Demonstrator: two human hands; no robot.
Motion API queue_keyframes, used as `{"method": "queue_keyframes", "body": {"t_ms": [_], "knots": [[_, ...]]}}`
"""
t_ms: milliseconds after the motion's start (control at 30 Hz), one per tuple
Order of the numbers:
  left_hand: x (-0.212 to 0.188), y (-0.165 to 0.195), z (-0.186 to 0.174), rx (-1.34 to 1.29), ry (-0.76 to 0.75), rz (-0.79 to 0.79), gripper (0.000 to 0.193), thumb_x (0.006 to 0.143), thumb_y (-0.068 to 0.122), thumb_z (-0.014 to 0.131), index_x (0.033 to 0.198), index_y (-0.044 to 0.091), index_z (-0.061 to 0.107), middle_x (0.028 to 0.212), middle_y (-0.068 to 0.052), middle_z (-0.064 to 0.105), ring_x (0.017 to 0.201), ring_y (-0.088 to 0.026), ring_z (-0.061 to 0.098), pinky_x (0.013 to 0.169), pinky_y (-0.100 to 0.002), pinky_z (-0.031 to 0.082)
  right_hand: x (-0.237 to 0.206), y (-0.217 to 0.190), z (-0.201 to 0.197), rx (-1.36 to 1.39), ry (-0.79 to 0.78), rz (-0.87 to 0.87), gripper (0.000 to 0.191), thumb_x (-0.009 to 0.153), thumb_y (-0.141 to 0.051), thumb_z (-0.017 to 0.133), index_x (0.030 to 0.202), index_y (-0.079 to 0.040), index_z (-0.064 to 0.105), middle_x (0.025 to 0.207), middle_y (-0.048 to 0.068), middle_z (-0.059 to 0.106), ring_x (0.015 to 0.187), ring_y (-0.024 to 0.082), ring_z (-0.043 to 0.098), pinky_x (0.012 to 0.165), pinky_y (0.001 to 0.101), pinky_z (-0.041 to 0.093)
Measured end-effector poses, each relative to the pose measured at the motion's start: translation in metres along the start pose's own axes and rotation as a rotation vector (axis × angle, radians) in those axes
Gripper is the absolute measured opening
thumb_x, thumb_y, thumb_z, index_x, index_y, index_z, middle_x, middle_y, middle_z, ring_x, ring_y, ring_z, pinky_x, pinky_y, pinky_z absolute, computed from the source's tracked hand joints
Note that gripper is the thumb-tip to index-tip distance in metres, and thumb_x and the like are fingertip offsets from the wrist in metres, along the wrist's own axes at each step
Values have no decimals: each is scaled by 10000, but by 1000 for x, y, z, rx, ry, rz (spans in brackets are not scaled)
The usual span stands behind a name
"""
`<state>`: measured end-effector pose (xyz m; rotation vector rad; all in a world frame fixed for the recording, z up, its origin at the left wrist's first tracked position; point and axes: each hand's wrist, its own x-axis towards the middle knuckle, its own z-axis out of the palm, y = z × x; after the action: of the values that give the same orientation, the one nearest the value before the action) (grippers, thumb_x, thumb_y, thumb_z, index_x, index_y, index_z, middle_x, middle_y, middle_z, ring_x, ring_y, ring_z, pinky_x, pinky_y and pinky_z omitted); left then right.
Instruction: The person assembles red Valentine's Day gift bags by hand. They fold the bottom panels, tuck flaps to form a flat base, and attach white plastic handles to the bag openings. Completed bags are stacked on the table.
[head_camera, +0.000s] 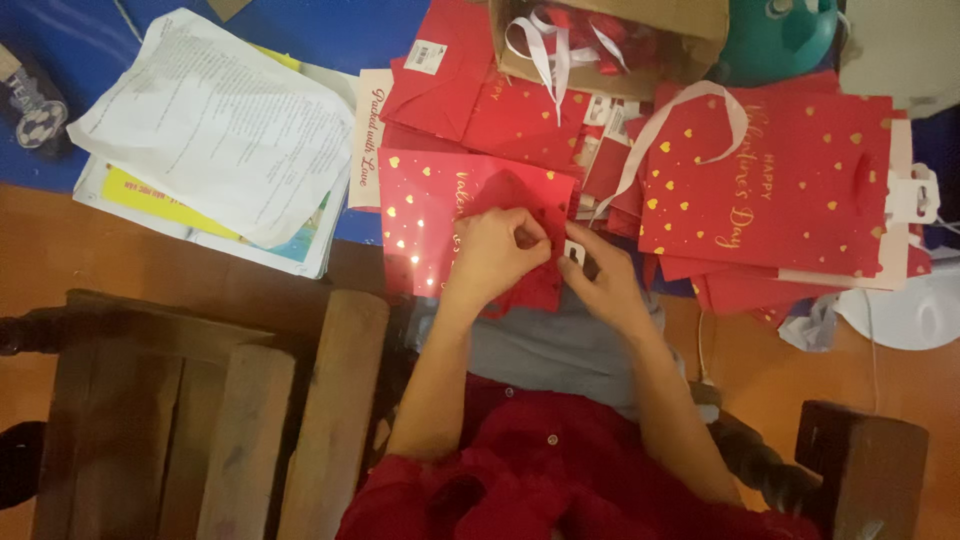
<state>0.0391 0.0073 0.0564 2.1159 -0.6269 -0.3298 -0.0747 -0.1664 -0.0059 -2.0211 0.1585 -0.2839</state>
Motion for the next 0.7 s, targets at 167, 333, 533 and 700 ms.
{"method": "queue_keyframes", "body": {"t_ms": [167,333,533,700], "knots": [[4,-2,3,-18,-9,-5,169,711,263,806,768,117,744,720,-13,753,697,-190,730,850,-392,468,-2,0,-2,-15,0,-65,507,939,-138,691,1415,-5,580,1245,177,716,1092,194,695,933,323,529],[6,-3,3,-29,-43,-85,203,708,275,810,780,98,742,726,-29,754,711,-200,731,830,-365,496,-1,-4,-2,-92,-37,164,515,907,-157,708,1398,-37,609,1126,131,745,872,184,660,785,303,529],[5,-2,0,-126,-11,-46,191,765,232,815,836,60,774,762,-58,785,714,-170,746,750,-333,535,-2,-4,-3,-19,1,48,483,894,-154,712,1340,6,623,1173,130,727,790,147,622,699,280,513],[1,-3,-6,-316,-35,11,175,857,212,794,919,48,782,813,-41,789,740,-112,742,727,-286,575,-5,5,-10,308,-91,-45,368,1002,-140,589,1336,-4,663,1114,69,708,852,103,651,718,238,528]]}}
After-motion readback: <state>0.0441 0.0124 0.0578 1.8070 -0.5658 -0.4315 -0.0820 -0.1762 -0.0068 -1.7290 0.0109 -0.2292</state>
